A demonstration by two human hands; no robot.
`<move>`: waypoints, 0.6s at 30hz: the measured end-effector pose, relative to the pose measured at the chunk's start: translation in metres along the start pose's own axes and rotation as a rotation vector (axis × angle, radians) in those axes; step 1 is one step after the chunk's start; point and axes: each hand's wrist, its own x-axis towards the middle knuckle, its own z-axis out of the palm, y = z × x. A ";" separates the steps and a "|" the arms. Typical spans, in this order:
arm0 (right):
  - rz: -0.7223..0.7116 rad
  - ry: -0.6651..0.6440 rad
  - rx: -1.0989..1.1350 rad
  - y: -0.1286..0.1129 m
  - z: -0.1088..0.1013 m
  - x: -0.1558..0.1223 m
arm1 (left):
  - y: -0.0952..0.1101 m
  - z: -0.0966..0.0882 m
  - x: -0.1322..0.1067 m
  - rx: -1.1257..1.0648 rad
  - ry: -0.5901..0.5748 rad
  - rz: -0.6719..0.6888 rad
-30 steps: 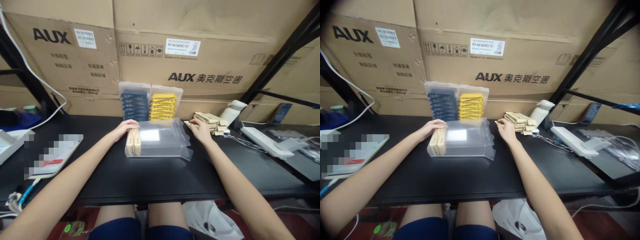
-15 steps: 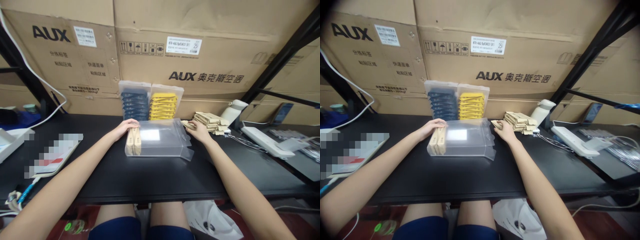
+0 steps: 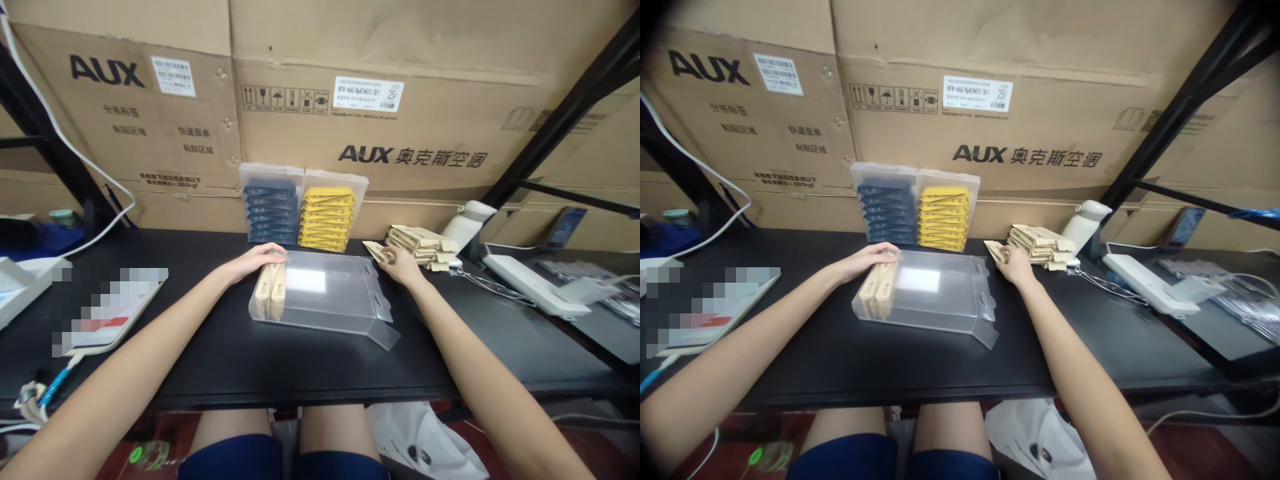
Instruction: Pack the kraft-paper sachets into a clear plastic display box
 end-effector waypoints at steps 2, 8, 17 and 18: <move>0.003 0.011 0.011 0.001 0.001 0.001 | 0.002 0.002 -0.001 0.015 -0.009 0.003; 0.004 0.048 0.069 0.005 0.005 0.003 | 0.000 0.002 -0.001 0.028 0.006 -0.001; -0.046 0.221 0.232 0.003 -0.002 0.001 | -0.006 0.003 0.004 0.032 0.113 0.014; -0.047 0.255 0.272 0.002 -0.003 0.001 | -0.007 0.003 0.005 0.036 0.141 0.018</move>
